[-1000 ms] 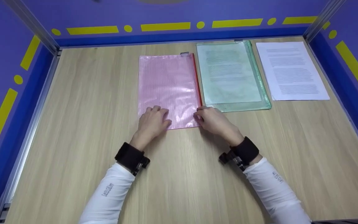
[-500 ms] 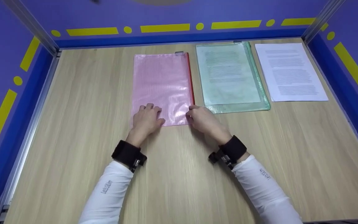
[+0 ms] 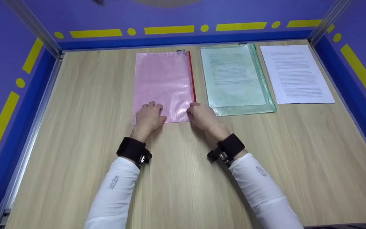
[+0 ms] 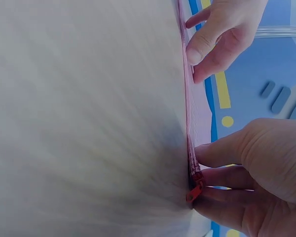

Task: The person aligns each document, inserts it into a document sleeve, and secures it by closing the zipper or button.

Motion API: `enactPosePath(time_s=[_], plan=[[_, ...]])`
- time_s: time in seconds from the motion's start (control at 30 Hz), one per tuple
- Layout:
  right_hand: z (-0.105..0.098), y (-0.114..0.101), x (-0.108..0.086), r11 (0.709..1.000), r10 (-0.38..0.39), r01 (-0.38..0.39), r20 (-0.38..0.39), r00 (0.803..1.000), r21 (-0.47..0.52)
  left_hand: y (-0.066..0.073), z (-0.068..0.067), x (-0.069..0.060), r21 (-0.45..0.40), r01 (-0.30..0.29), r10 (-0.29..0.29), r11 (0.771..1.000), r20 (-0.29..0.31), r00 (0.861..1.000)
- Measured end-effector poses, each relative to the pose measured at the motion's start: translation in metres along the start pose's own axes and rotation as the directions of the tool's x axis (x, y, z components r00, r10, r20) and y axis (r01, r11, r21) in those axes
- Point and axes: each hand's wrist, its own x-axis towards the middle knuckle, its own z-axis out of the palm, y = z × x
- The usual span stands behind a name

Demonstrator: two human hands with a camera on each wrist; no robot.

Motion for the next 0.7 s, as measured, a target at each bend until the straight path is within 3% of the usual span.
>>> enactPosePath(time_s=[0.47,0.7], plan=[[0.0066,0.0073,0.0085,0.997,-0.069,0.067,-0.046,0.997,-0.044,-0.0085,0.0017,0.0079,-0.027,0.037,-0.037,0.999,0.004,0.999],[0.0091,0.0085,0.0027,1.000,-0.025,0.024,-0.058,0.998,-0.009,-0.0079,0.0025,0.0068,-0.026,0.028,-0.028,0.999,0.016,0.999]])
